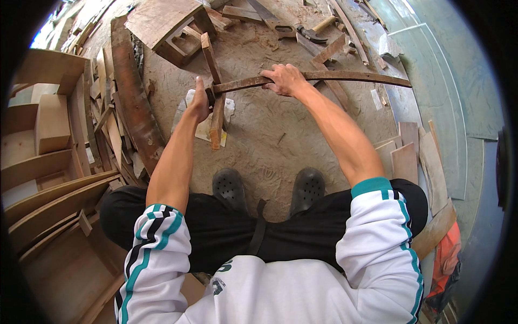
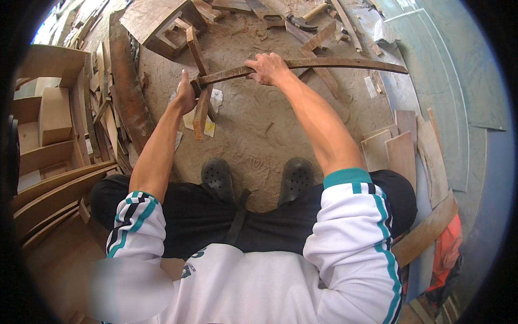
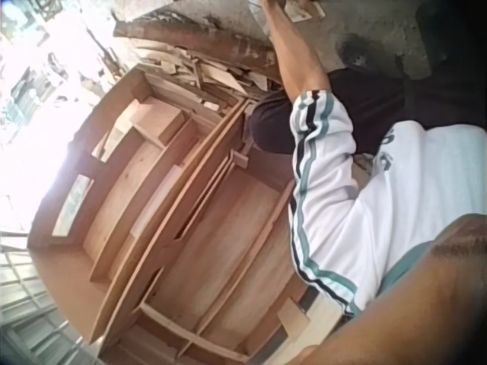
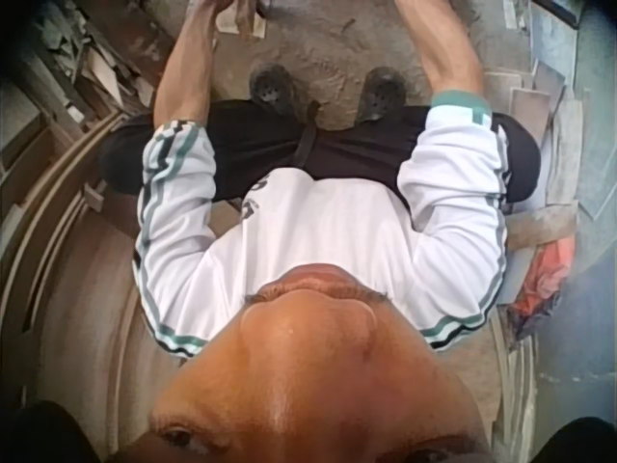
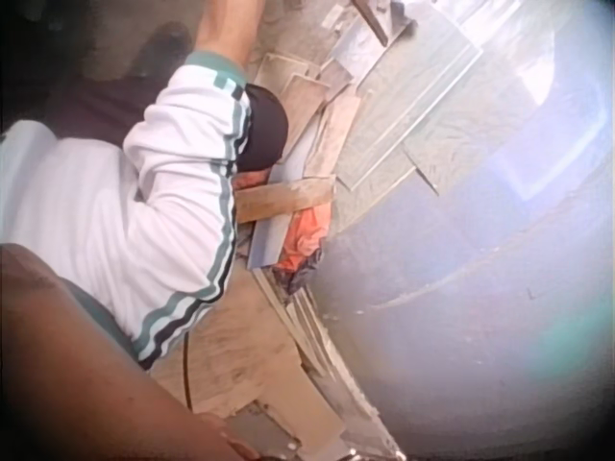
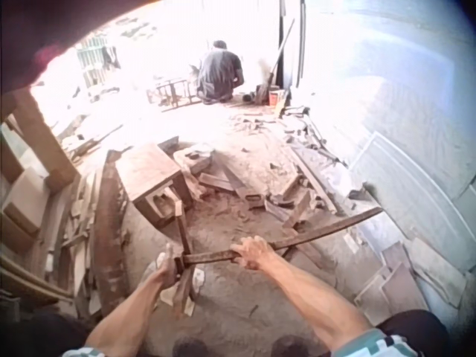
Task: The person sits on the floor and assembles small wooden pieces into a frame-like structure. They pick up and position thin wooden strips and flat boards, aligning them together and occasionally using a hammer to secure the joints.
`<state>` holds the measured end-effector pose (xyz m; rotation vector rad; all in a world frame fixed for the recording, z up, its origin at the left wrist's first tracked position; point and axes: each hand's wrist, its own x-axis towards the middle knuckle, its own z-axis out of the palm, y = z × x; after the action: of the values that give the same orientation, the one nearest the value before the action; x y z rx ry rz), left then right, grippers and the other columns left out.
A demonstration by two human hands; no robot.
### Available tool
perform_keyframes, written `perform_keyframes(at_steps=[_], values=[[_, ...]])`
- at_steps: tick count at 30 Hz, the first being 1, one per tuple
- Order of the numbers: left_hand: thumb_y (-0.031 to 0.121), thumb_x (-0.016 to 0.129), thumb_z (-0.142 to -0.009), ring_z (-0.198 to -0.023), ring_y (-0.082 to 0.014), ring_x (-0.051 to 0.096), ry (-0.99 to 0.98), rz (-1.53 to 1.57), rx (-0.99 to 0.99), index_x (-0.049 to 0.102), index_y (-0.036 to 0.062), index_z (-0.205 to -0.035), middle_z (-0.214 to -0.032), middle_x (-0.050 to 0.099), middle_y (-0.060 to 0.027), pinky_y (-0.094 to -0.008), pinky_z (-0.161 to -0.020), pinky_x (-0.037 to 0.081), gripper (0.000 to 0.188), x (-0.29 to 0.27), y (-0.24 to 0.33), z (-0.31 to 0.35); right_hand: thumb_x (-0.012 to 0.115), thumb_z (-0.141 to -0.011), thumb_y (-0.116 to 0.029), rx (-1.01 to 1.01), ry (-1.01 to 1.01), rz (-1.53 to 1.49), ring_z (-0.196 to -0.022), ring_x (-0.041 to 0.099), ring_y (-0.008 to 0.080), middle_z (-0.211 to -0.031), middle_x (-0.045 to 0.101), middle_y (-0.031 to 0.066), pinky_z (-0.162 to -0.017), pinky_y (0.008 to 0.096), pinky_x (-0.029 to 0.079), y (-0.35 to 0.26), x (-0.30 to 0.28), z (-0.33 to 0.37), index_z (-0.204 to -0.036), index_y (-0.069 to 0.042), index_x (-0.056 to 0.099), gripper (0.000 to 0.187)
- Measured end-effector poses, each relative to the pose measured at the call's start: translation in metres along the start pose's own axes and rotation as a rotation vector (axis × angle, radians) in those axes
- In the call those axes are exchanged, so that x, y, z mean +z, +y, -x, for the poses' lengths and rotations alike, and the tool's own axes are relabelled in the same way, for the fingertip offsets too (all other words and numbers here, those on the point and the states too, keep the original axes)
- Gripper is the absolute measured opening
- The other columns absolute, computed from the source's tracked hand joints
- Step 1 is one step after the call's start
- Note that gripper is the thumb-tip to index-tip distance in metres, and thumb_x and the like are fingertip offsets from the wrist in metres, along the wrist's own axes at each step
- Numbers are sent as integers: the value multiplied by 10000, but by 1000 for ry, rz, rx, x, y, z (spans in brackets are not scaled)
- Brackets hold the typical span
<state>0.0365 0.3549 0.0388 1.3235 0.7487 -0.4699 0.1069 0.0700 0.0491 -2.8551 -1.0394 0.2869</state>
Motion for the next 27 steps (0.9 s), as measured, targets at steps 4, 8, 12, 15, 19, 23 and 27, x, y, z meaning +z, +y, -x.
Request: perform_keyframes(at_steps=[4, 8, 12, 15, 19, 23, 27], values=[[596, 237, -1000, -1031, -246, 530, 0, 13, -29, 599, 82, -1144, -1122, 622, -88, -493, -963, 355, 645, 6, 3, 8, 653, -874, -344, -2, -24, -18, -1067, 623, 305, -1124, 623, 140, -897, 448, 491, -1, -4, -1, -1289, -237, 548, 441], [494, 309, -1019, -976, -248, 537, 10, 30, -79, 589, 102, -1087, -1065, 622, -70, -502, -931, 373, 487, 5, 9, 8, 641, -886, -350, 11, -27, -20, -1089, 613, 304, -1121, 625, 144, -901, 447, 481, 1, 1, -3, -1277, -227, 554, 419], [471, 340, -1002, -932, -238, 552, 29, 35, -142, 605, 121, -1032, -1000, 642, -77, -482, -898, 388, 441, 5, 11, 2, 635, -893, -398, 15, -53, -56, -1100, 606, 313, -1122, 623, 152, -907, 450, 473, -2, 4, -4, -1284, -222, 551, 437], [451, 343, -987, -897, -231, 558, 13, 13, -164, 613, 135, -997, -956, 640, -69, -461, -874, 402, 416, 3, 13, 0, 641, -886, -431, 28, -64, -75, -1095, 606, 321, -1117, 622, 158, -903, 449, 474, -4, 4, -4, -1292, -219, 548, 467], [441, 323, -984, -900, -214, 539, 8, -50, -156, 605, 157, -956, -931, 620, -55, -459, -862, 391, 401, 13, 16, 7, 647, -877, -450, 52, -68, -96, -1088, 606, 332, -1107, 624, 162, -894, 457, 482, 0, 8, -1, -1285, -211, 554, 481], [458, 342, -979, -905, -205, 516, -11, -81, -127, 600, 153, -957, -958, 603, -56, -456, -869, 377, 400, 13, 16, 8, 652, -874, -452, 58, -73, -106, -1082, 607, 338, -1107, 625, 160, -886, 474, 490, -3, 3, -1, -1279, -213, 563, 479], [498, 438, -939, -888, -211, 522, 37, -156, -76, 611, 118, -994, -952, 591, -56, -449, -840, 391, 421, 17, 9, 11, 648, -871, -466, 58, -69, -85, -1050, 615, 351, -1090, 631, 164, -866, 472, 497, 0, 6, -2, -1268, -210, 575, 478]])
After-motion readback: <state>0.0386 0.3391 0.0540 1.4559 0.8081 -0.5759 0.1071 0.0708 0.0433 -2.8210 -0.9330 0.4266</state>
